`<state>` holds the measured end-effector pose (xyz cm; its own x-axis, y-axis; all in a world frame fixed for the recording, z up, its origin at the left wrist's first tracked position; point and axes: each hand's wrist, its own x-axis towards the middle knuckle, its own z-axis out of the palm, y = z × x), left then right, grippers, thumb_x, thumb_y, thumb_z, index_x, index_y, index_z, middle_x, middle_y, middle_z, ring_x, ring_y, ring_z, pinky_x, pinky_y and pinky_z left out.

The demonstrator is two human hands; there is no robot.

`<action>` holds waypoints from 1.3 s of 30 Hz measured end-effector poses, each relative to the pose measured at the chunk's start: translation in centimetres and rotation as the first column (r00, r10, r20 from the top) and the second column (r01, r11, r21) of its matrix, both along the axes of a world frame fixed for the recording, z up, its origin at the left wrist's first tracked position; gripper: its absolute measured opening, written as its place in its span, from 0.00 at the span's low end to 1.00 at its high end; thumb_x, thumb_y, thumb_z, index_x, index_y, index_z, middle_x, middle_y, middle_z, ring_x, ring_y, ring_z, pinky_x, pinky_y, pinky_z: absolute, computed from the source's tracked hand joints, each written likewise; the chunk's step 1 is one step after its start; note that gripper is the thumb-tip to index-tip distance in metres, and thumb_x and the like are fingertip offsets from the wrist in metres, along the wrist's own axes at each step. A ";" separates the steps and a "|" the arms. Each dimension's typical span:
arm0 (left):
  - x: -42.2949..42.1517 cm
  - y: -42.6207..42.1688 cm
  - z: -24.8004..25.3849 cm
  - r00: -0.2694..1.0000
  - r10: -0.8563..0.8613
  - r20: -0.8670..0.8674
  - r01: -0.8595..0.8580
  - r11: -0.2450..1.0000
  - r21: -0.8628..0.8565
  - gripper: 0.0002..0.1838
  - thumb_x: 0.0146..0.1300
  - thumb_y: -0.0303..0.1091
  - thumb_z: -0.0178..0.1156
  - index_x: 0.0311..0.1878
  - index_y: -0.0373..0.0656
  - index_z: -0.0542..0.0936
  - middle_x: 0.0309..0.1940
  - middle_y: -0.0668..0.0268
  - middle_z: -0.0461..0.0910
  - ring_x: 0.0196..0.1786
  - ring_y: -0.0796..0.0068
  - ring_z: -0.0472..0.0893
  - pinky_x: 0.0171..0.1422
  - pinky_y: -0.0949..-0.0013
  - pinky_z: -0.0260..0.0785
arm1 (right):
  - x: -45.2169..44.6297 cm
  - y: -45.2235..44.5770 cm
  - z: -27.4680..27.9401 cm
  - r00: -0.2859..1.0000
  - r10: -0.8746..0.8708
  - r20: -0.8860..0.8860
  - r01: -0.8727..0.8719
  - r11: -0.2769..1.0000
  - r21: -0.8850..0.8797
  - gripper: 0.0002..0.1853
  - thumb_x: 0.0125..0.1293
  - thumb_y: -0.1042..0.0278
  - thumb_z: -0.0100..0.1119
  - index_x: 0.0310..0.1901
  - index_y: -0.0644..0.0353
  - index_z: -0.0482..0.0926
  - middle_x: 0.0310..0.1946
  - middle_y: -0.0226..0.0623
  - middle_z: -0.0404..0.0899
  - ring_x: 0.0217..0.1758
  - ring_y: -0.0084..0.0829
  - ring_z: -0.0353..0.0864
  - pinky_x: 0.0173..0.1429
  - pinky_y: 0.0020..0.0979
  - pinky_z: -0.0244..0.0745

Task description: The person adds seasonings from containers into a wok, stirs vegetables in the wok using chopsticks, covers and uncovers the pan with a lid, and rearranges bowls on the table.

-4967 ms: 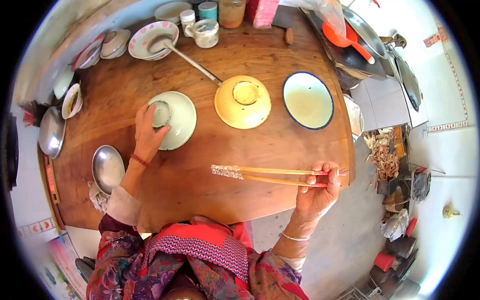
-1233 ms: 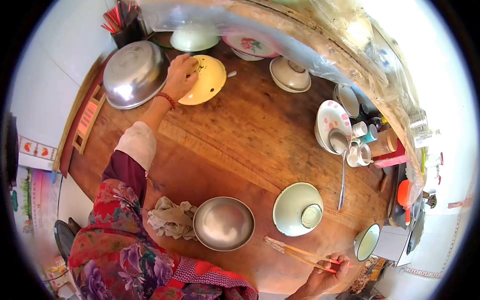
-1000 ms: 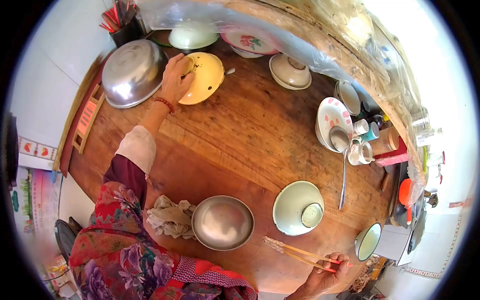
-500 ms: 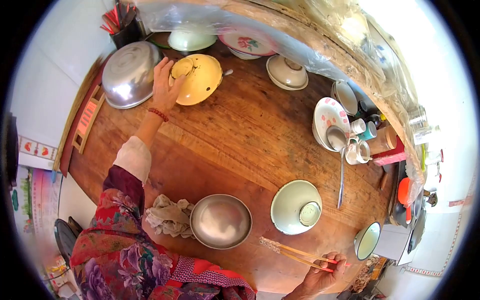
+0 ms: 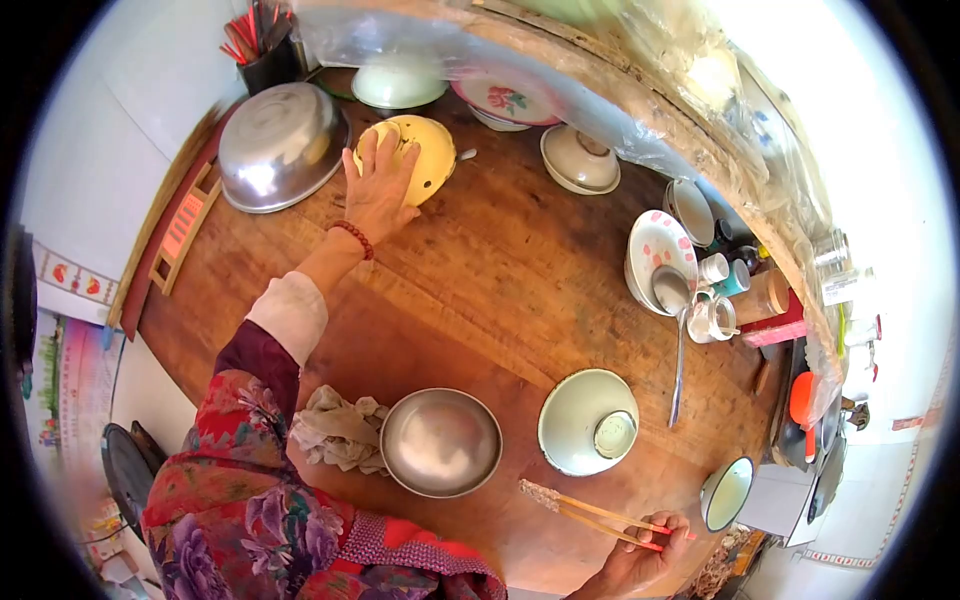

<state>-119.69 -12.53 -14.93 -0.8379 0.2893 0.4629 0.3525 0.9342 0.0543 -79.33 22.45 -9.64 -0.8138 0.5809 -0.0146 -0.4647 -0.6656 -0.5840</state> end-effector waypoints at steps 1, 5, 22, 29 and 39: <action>-0.2 0.3 -0.1 0.999 0.036 0.027 -0.035 0.999 -0.040 0.48 0.38 0.43 0.73 0.65 0.49 0.61 0.66 0.50 0.52 0.71 0.45 0.48 0.66 0.32 0.40 | 0.1 -0.1 0.4 0.999 0.039 0.016 -0.039 0.999 0.006 0.13 0.73 0.61 0.38 0.42 0.64 0.65 0.34 0.47 0.71 0.33 0.41 0.78 0.27 0.36 0.78; -0.9 1.0 -0.8 1.000 0.018 -0.005 -0.018 0.999 -0.046 0.50 0.36 0.43 0.74 0.66 0.49 0.60 0.66 0.48 0.51 0.70 0.45 0.49 0.65 0.31 0.41 | 0.0 0.2 0.1 0.994 0.108 0.022 -0.109 0.994 0.001 0.14 0.73 0.60 0.36 0.42 0.65 0.65 0.37 0.48 0.71 0.35 0.42 0.79 0.29 0.38 0.79; -4.0 0.3 -1.4 0.972 -0.205 -0.115 0.201 0.979 -0.039 0.45 0.31 0.34 0.71 0.60 0.47 0.66 0.61 0.49 0.56 0.62 0.50 0.61 0.61 0.30 0.46 | -1.2 0.2 -1.2 0.987 0.153 0.044 -0.154 0.988 0.007 0.16 0.73 0.60 0.37 0.44 0.66 0.66 0.38 0.48 0.71 0.37 0.42 0.78 0.32 0.40 0.80; -6.0 1.8 -1.8 0.973 -0.179 -0.148 0.175 0.984 -0.041 0.43 0.33 0.35 0.69 0.61 0.47 0.66 0.61 0.50 0.56 0.62 0.51 0.60 0.61 0.30 0.46 | -0.5 0.6 -1.4 0.988 0.151 0.029 -0.151 0.988 -0.028 0.14 0.72 0.62 0.37 0.44 0.66 0.66 0.39 0.48 0.71 0.38 0.44 0.78 0.31 0.40 0.79; -8.1 3.5 -1.5 0.995 -0.094 -0.010 0.094 0.995 -0.028 0.44 0.37 0.38 0.67 0.64 0.51 0.63 0.65 0.52 0.53 0.68 0.50 0.54 0.65 0.32 0.41 | -0.7 -0.5 -0.9 0.998 0.045 -0.051 -0.048 0.997 -0.066 0.12 0.72 0.64 0.38 0.45 0.62 0.68 0.42 0.49 0.71 0.39 0.44 0.77 0.32 0.40 0.77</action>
